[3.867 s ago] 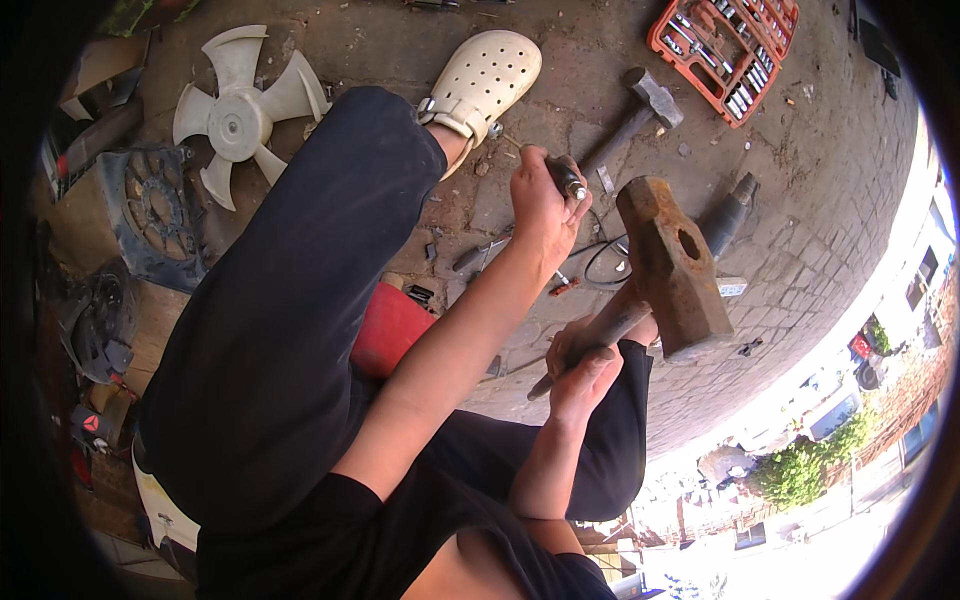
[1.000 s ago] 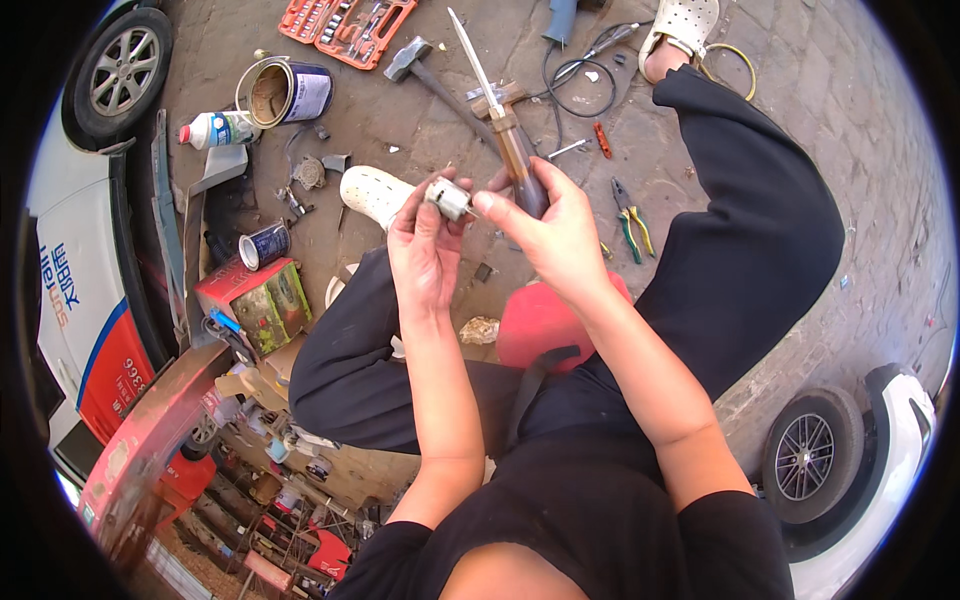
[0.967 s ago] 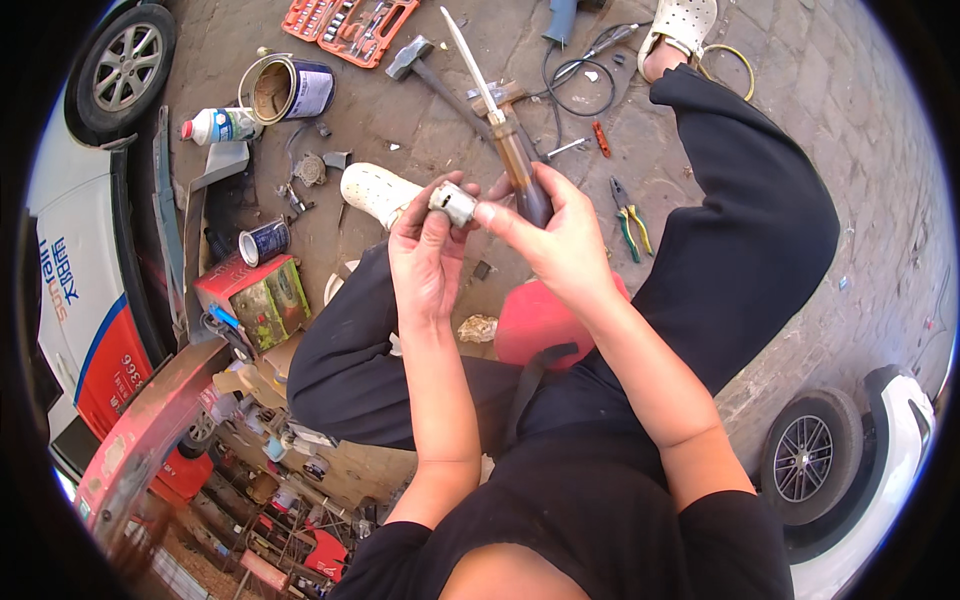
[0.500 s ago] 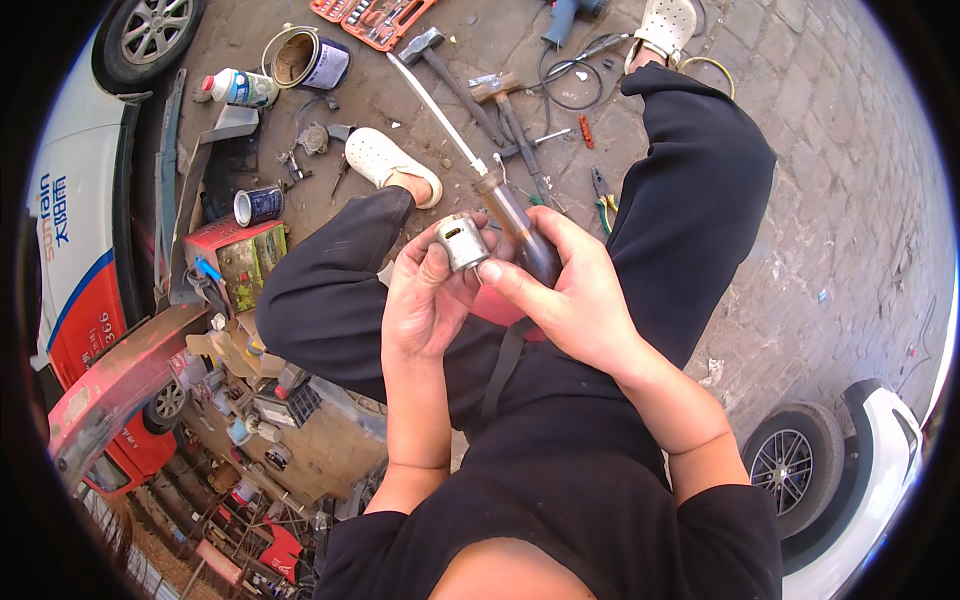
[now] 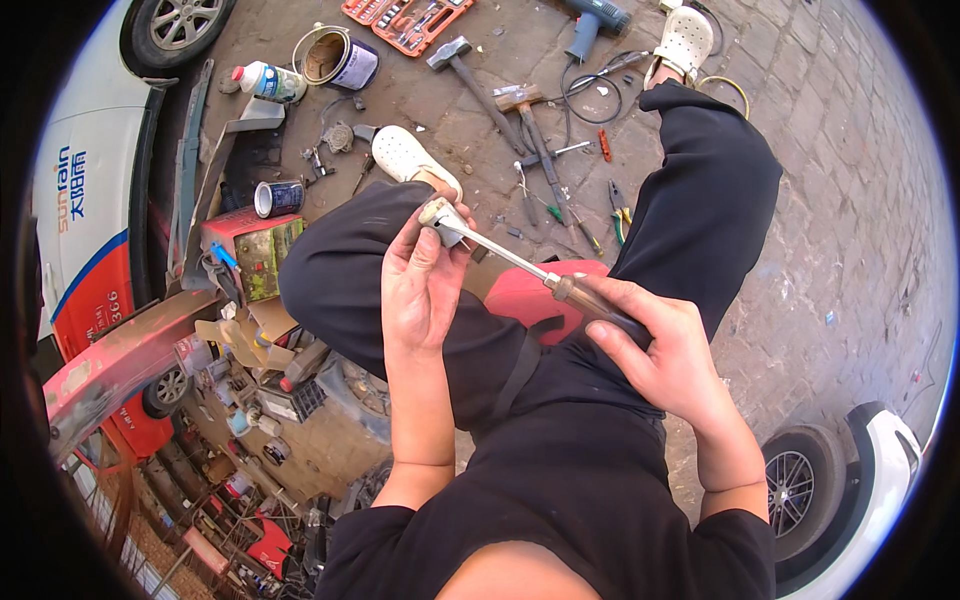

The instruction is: The person sits on a low stool and works on a small cylindrical mechanical part, likely a lock cylinder. They use a screwdriver to pry and adjust internal components, then use a hammer to tap the part while holding it against their shoe. The person repeatedly inspects the part and uses different tools to manipulate it.

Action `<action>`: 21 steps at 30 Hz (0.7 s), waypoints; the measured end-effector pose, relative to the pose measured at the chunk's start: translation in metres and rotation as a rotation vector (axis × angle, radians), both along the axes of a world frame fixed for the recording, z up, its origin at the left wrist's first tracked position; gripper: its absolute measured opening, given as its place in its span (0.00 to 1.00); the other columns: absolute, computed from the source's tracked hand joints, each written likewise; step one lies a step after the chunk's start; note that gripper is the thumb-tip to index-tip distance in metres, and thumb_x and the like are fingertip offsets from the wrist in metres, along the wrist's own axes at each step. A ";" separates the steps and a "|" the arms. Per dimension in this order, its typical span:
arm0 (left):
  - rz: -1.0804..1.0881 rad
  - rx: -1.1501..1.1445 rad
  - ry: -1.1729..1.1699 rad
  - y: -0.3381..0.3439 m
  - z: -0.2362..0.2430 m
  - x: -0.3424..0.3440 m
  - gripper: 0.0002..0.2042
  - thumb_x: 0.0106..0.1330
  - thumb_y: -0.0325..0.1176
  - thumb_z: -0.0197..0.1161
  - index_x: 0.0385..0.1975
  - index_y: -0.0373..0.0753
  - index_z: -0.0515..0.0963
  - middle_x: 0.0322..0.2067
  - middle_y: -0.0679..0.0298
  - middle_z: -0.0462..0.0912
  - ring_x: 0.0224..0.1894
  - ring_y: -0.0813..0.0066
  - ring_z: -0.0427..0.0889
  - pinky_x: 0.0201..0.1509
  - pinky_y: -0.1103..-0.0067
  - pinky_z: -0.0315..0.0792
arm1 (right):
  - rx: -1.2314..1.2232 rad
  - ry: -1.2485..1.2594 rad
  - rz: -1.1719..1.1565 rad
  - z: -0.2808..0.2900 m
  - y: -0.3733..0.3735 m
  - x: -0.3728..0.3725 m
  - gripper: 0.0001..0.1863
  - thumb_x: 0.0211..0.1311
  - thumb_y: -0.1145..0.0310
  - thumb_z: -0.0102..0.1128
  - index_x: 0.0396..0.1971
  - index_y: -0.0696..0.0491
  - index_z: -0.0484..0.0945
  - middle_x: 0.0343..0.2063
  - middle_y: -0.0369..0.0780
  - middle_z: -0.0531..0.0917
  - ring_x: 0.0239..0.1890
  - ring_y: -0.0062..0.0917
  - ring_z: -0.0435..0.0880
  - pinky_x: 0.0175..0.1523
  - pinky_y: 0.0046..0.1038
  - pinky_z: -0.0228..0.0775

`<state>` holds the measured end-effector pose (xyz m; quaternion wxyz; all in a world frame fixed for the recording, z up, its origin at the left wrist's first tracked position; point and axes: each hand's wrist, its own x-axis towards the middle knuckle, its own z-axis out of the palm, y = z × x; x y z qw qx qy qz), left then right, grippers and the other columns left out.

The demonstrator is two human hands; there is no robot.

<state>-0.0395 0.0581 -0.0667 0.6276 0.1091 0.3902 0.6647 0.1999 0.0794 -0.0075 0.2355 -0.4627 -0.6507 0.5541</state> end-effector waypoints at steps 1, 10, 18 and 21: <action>0.000 -0.005 0.028 -0.001 -0.001 -0.002 0.19 0.66 0.28 0.60 0.55 0.28 0.71 0.52 0.52 0.76 0.52 0.65 0.77 0.56 0.71 0.74 | -0.004 -0.008 0.013 0.001 0.001 0.001 0.19 0.55 0.75 0.63 0.48 0.61 0.77 0.33 0.46 0.84 0.34 0.31 0.86 0.41 0.24 0.74; -0.129 -0.038 0.399 0.002 0.013 -0.008 0.17 0.64 0.25 0.62 0.52 0.27 0.73 0.44 0.55 0.81 0.47 0.68 0.80 0.55 0.74 0.74 | 0.060 -0.089 0.084 0.007 0.012 0.009 0.19 0.54 0.76 0.64 0.47 0.61 0.78 0.34 0.47 0.84 0.34 0.34 0.86 0.40 0.25 0.75; 0.002 -0.108 0.394 -0.002 0.009 0.008 0.17 0.66 0.28 0.61 0.52 0.28 0.74 0.42 0.56 0.82 0.43 0.67 0.82 0.52 0.74 0.76 | -0.054 0.044 -0.035 -0.026 -0.016 0.002 0.18 0.57 0.76 0.63 0.48 0.62 0.77 0.36 0.45 0.85 0.36 0.25 0.86 0.41 0.22 0.74; 0.061 -0.107 0.474 -0.002 0.006 0.012 0.17 0.66 0.28 0.60 0.53 0.28 0.73 0.42 0.57 0.82 0.43 0.68 0.82 0.51 0.75 0.77 | -0.057 0.051 -0.084 -0.032 -0.029 -0.006 0.17 0.57 0.77 0.62 0.48 0.63 0.77 0.36 0.45 0.86 0.37 0.23 0.86 0.43 0.21 0.74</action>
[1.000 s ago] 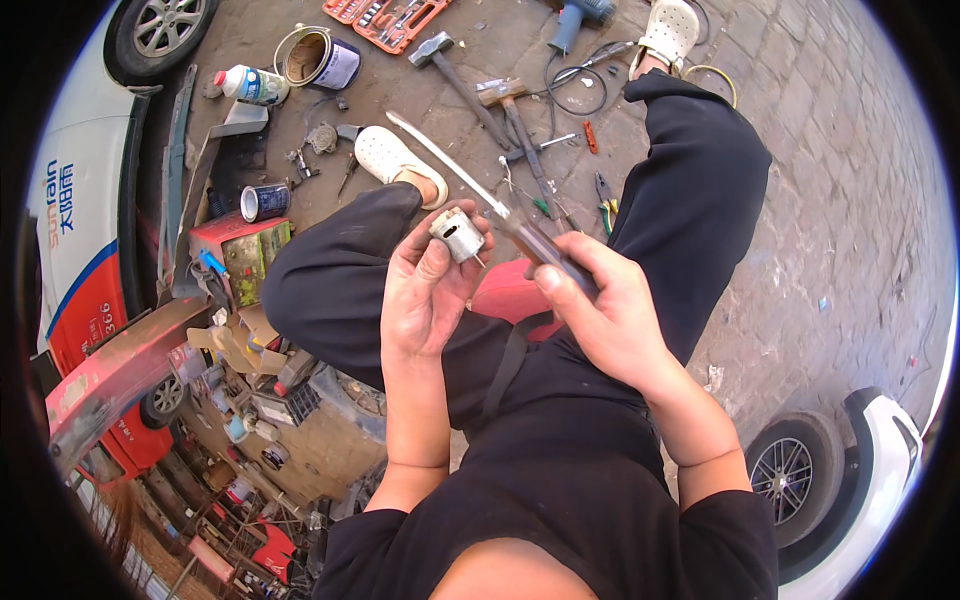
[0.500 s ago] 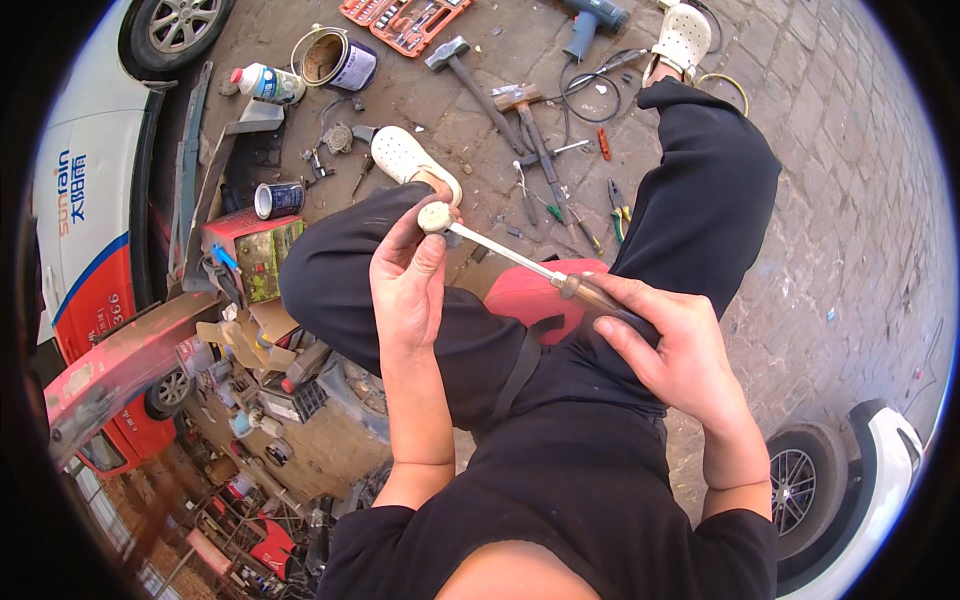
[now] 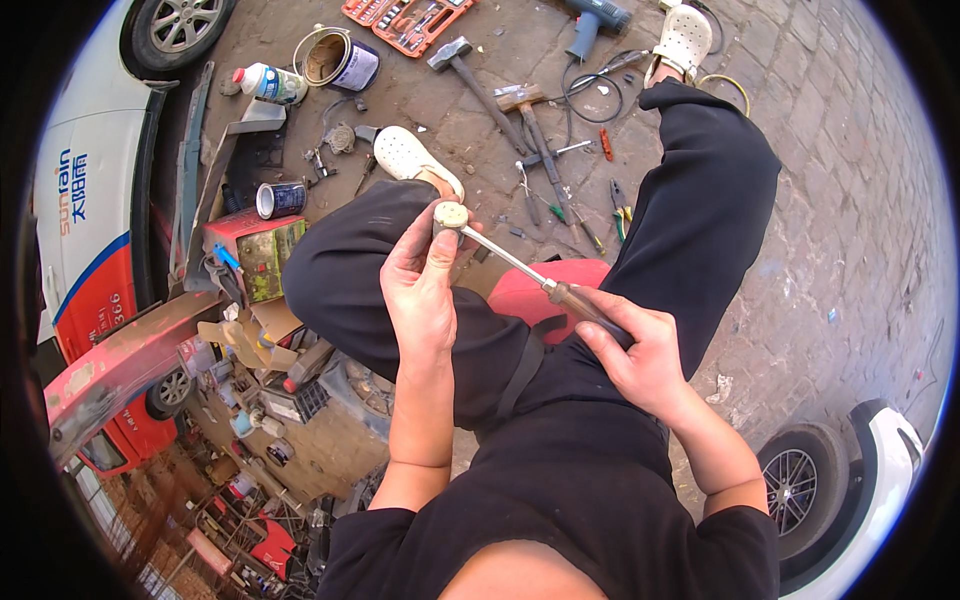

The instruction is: The person sits on a low stool and works on a small cylindrical mechanical part, likely a lock cylinder. They use a screwdriver to pry and adjust internal components, then use a hammer to tap the part while holding it against their shoe. The person repeatedly inspects the part and uses different tools to manipulate it.

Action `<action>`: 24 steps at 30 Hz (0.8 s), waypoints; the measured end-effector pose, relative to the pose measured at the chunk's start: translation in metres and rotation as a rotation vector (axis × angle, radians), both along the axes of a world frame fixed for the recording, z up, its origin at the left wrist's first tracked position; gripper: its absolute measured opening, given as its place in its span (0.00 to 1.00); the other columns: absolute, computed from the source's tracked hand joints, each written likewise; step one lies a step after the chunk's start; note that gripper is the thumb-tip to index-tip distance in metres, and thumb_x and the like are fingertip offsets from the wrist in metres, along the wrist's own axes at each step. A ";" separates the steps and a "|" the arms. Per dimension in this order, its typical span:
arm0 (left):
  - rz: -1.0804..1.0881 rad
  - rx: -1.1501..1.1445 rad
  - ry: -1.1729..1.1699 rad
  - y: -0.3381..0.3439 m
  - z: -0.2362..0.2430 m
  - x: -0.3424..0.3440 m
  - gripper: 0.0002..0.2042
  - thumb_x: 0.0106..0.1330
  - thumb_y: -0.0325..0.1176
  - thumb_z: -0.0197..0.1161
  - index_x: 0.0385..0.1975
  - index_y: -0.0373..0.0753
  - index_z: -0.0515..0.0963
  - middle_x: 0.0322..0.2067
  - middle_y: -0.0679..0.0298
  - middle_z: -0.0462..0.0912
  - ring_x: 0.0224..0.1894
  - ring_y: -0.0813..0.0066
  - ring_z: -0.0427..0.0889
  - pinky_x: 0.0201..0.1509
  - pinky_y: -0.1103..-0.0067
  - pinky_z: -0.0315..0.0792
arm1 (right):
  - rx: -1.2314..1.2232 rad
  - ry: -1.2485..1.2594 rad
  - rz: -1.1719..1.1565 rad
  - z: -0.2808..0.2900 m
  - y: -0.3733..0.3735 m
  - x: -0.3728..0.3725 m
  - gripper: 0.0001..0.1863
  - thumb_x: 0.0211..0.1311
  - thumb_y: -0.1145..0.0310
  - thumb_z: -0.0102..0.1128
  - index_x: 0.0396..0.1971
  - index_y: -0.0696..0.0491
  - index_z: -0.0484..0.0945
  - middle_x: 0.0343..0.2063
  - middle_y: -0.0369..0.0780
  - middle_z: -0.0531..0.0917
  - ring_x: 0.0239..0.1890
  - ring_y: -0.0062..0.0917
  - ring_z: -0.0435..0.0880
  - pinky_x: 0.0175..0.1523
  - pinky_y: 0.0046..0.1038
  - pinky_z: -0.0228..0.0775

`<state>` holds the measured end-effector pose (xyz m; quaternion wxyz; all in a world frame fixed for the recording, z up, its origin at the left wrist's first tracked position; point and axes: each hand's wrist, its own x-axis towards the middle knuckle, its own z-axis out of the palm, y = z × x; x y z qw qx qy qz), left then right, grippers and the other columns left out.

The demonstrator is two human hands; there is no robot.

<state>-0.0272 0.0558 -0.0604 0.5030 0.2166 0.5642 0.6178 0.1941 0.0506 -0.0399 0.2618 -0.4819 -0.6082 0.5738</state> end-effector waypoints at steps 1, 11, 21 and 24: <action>-0.007 0.001 0.005 0.000 -0.001 0.000 0.17 0.66 0.27 0.60 0.53 0.28 0.73 0.42 0.58 0.82 0.43 0.69 0.82 0.51 0.75 0.77 | -0.031 -0.001 -0.017 -0.001 -0.004 -0.002 0.17 0.58 0.77 0.62 0.48 0.63 0.77 0.36 0.45 0.86 0.37 0.23 0.86 0.43 0.21 0.74; 0.025 -0.009 0.018 0.005 -0.019 0.006 0.17 0.66 0.27 0.60 0.53 0.28 0.73 0.42 0.59 0.81 0.42 0.69 0.82 0.50 0.75 0.79 | -0.021 0.023 -0.192 -0.021 -0.030 -0.022 0.16 0.61 0.73 0.60 0.47 0.63 0.77 0.35 0.43 0.85 0.37 0.19 0.82 0.45 0.21 0.71; -0.260 -0.138 -0.253 0.019 -0.021 -0.045 0.15 0.73 0.37 0.50 0.46 0.29 0.73 0.36 0.54 0.83 0.33 0.67 0.85 0.38 0.75 0.82 | -0.159 -0.191 0.157 0.037 0.066 0.005 0.16 0.59 0.70 0.63 0.43 0.66 0.78 0.30 0.44 0.85 0.32 0.19 0.80 0.42 0.23 0.72; -0.143 -0.090 -0.576 0.018 -0.021 -0.060 0.20 0.75 0.44 0.44 0.48 0.29 0.71 0.36 0.54 0.83 0.32 0.67 0.85 0.36 0.75 0.82 | -0.338 -0.196 0.158 0.048 0.079 0.015 0.17 0.61 0.68 0.62 0.46 0.63 0.78 0.22 0.32 0.77 0.23 0.11 0.70 0.28 0.17 0.64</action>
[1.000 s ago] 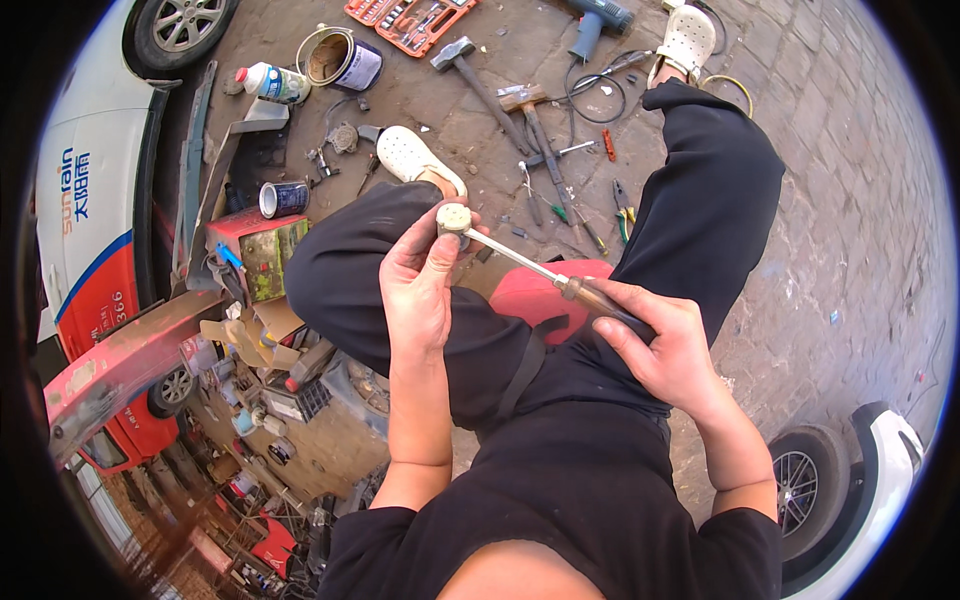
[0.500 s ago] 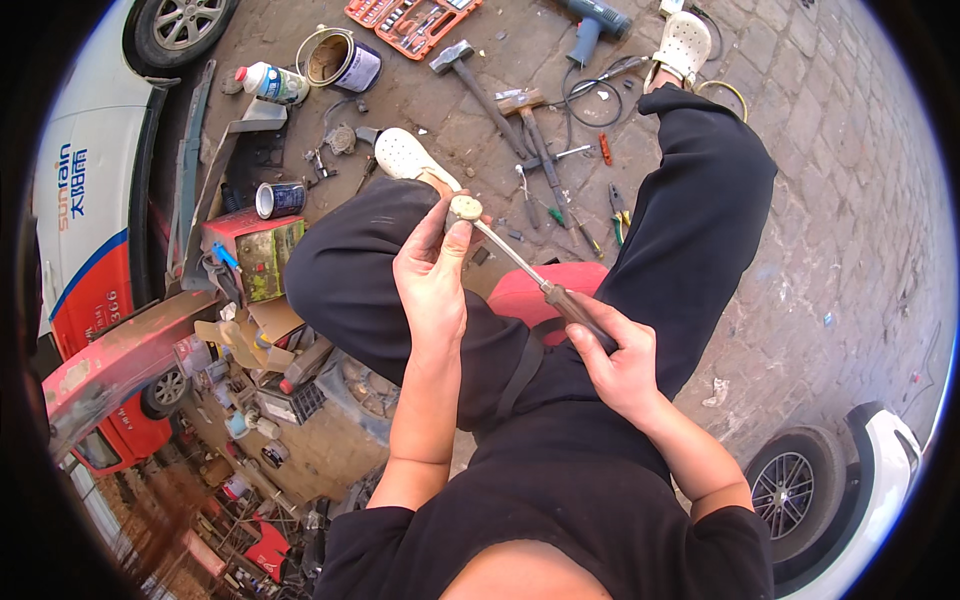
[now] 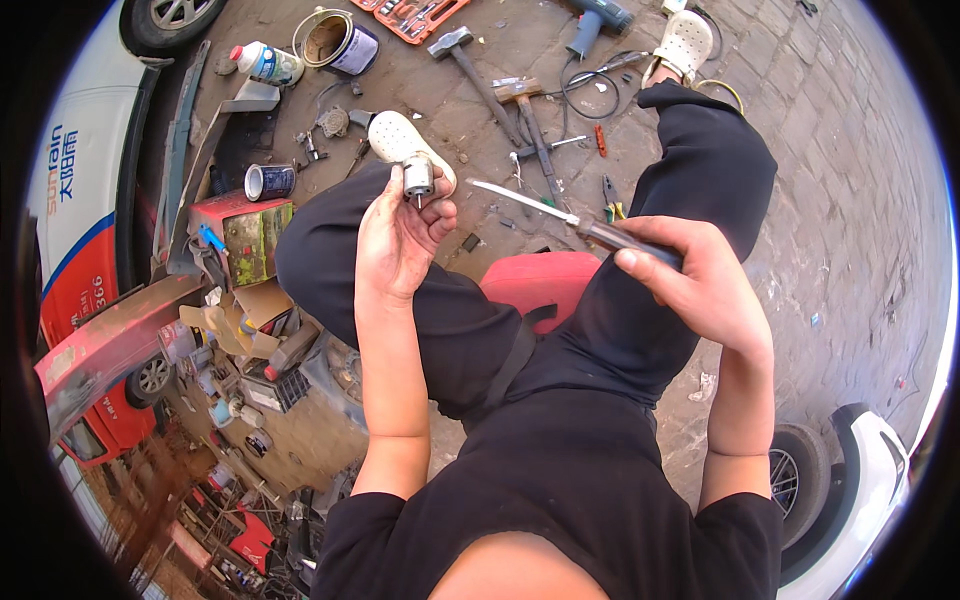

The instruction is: The person sits on a low stool and works on a small cylindrical mechanical part, likely a lock cylinder. They use a screwdriver to pry and adjust internal components, then use a hammer to tap the part while holding it against their shoe. The person repeatedly inspects the part and uses different tools to manipulate it.

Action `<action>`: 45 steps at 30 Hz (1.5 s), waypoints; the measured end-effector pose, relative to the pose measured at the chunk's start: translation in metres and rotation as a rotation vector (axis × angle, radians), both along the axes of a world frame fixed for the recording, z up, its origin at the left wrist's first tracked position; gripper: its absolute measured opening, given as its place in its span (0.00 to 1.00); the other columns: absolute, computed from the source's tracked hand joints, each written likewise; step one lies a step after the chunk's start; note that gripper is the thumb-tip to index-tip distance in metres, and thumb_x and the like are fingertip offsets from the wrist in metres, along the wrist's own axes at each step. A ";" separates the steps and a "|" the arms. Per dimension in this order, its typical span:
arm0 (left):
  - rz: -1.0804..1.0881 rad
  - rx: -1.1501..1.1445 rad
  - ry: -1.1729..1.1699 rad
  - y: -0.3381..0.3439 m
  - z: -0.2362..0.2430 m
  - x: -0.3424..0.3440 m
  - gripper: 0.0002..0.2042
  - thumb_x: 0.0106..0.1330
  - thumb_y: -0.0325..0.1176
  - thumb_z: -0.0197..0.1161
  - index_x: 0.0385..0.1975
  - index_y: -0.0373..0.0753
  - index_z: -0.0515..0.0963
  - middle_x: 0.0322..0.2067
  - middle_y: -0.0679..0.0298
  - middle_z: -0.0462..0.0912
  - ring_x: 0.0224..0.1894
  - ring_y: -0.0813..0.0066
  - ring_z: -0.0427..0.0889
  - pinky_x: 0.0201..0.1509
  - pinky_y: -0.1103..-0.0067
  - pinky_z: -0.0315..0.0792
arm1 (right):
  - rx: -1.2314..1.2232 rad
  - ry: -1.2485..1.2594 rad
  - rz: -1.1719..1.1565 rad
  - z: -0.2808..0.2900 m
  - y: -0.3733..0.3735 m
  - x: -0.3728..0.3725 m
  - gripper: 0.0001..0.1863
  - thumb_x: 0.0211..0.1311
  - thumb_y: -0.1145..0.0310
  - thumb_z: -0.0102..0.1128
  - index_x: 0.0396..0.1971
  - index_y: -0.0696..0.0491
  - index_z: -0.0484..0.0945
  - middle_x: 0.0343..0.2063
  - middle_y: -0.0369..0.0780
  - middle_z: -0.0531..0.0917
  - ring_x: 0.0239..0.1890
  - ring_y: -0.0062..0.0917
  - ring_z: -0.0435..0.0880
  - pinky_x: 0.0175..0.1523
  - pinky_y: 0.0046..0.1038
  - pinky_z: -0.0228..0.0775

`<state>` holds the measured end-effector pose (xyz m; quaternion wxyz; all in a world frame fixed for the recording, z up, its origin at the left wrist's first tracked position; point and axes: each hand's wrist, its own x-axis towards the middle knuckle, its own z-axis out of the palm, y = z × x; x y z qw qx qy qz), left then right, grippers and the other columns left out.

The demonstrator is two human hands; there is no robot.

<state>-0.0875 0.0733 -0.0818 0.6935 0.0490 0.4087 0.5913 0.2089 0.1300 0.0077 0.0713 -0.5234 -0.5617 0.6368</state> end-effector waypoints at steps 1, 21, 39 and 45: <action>-0.010 -0.002 -0.038 0.000 0.001 -0.001 0.20 0.75 0.44 0.44 0.48 0.29 0.71 0.36 0.53 0.83 0.32 0.67 0.85 0.36 0.75 0.82 | 0.009 0.018 -0.019 -0.003 -0.001 0.002 0.17 0.61 0.68 0.62 0.46 0.63 0.78 0.21 0.31 0.76 0.22 0.10 0.69 0.27 0.17 0.62; -0.088 0.254 0.132 -0.005 0.021 0.016 0.17 0.74 0.37 0.46 0.52 0.28 0.69 0.49 0.47 0.76 0.47 0.54 0.80 0.52 0.64 0.76 | 0.104 0.083 -0.030 -0.001 -0.023 -0.004 0.17 0.58 0.70 0.62 0.45 0.63 0.78 0.32 0.42 0.84 0.36 0.19 0.80 0.46 0.23 0.71; -0.129 0.190 0.114 -0.017 0.044 0.015 0.20 0.72 0.32 0.50 0.56 0.23 0.65 0.49 0.38 0.75 0.44 0.55 0.83 0.46 0.72 0.80 | 0.062 0.116 -0.051 0.003 -0.029 -0.006 0.17 0.59 0.69 0.63 0.45 0.62 0.79 0.25 0.33 0.79 0.26 0.11 0.71 0.33 0.16 0.65; -0.112 0.163 0.110 -0.018 0.041 0.014 0.20 0.71 0.33 0.52 0.55 0.23 0.66 0.47 0.42 0.78 0.43 0.57 0.84 0.46 0.72 0.81 | 0.073 0.105 -0.057 0.000 -0.031 -0.008 0.17 0.59 0.67 0.63 0.45 0.62 0.79 0.22 0.30 0.76 0.22 0.09 0.67 0.28 0.15 0.60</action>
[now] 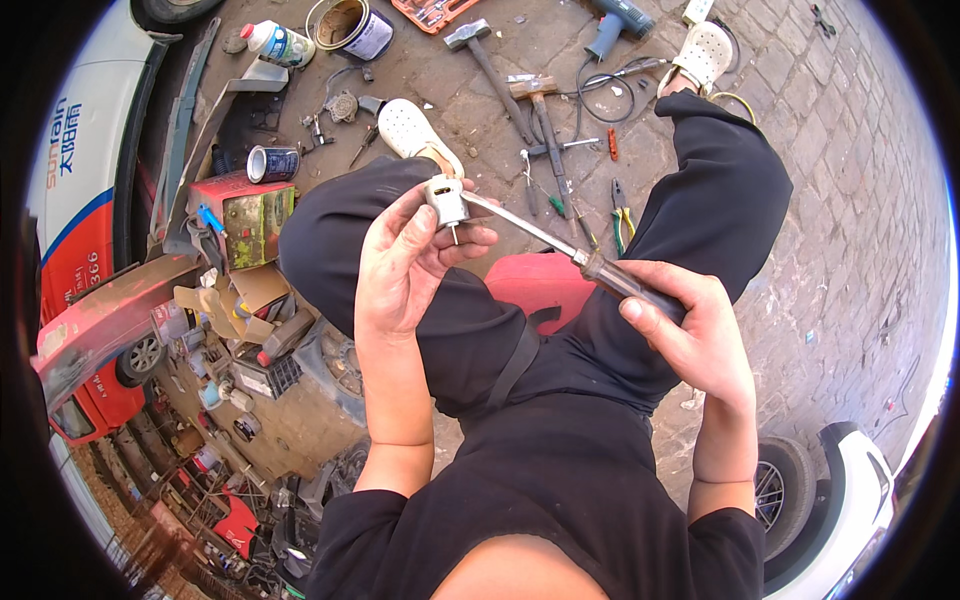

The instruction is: The person sits on a low stool and works on a small cylindrical mechanical part, likely a lock cylinder. They use a screwdriver to pry and adjust internal components, then use a hammer to tap the part while holding it against their shoe. The person repeatedly inspects the part and uses different tools to manipulate it.

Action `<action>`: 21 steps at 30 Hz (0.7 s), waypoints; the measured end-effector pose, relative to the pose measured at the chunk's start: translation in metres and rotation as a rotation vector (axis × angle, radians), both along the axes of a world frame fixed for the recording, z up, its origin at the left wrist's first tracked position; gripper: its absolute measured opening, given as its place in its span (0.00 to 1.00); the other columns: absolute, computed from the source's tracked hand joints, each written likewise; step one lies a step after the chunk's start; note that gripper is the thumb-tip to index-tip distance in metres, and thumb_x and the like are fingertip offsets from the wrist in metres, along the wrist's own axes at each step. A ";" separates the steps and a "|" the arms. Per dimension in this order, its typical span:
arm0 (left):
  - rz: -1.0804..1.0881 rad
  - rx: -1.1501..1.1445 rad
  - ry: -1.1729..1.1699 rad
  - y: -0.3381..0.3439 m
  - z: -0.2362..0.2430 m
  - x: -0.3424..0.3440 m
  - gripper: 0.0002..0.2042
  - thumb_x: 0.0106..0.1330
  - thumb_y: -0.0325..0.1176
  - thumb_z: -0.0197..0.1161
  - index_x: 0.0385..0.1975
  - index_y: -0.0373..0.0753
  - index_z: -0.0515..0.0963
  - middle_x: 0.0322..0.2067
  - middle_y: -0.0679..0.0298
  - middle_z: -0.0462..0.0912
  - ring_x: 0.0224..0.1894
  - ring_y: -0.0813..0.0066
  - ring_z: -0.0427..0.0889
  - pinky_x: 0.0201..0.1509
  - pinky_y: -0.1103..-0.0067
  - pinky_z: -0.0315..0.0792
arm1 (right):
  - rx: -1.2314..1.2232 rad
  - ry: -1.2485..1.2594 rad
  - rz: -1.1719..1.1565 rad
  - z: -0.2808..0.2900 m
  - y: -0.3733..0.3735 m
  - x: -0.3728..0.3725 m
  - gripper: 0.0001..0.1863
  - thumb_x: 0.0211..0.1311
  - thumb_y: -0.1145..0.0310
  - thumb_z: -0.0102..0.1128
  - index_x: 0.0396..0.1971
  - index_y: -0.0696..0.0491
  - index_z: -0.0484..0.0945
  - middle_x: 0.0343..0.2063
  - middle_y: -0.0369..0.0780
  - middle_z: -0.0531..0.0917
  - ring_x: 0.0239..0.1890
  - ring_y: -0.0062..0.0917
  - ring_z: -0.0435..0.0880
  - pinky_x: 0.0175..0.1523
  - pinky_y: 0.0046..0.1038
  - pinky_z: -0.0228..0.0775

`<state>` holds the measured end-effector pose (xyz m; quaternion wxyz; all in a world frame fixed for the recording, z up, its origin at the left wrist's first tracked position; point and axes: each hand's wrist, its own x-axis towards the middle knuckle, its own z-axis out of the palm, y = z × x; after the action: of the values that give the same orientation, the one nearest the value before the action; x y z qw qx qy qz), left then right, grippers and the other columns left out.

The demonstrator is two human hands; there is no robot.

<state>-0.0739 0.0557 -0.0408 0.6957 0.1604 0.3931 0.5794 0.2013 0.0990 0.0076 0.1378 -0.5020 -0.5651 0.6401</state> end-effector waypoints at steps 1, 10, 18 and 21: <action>0.001 0.001 0.001 0.000 -0.001 0.000 0.20 0.71 0.33 0.52 0.55 0.23 0.66 0.46 0.42 0.78 0.43 0.57 0.84 0.46 0.72 0.81 | 0.000 -0.002 0.000 0.000 0.000 0.000 0.17 0.59 0.67 0.63 0.45 0.61 0.79 0.22 0.31 0.76 0.22 0.09 0.67 0.28 0.15 0.60; 0.033 -0.019 0.059 0.002 -0.006 0.001 0.18 0.68 0.31 0.57 0.53 0.26 0.69 0.45 0.44 0.79 0.43 0.56 0.84 0.47 0.70 0.80 | 0.015 -0.023 0.014 0.003 0.001 -0.001 0.16 0.59 0.69 0.63 0.45 0.62 0.79 0.29 0.38 0.83 0.30 0.14 0.75 0.38 0.19 0.68; 0.066 0.106 0.179 0.002 -0.004 0.006 0.18 0.63 0.24 0.61 0.53 0.28 0.70 0.50 0.50 0.77 0.53 0.57 0.78 0.54 0.67 0.78 | 0.081 -0.072 0.047 0.003 0.000 0.002 0.17 0.57 0.70 0.63 0.44 0.63 0.79 0.33 0.44 0.85 0.36 0.22 0.82 0.45 0.23 0.72; 0.058 0.118 0.190 0.002 -0.006 0.005 0.19 0.63 0.23 0.61 0.54 0.28 0.69 0.50 0.50 0.76 0.54 0.57 0.78 0.54 0.67 0.77 | 0.084 -0.066 0.037 0.004 0.000 0.001 0.17 0.57 0.70 0.63 0.44 0.64 0.79 0.33 0.45 0.85 0.37 0.22 0.83 0.46 0.23 0.72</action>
<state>-0.0687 0.0577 -0.0464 0.6274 0.2440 0.4270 0.6038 0.2023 0.0985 0.0118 0.1283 -0.5062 -0.6050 0.6011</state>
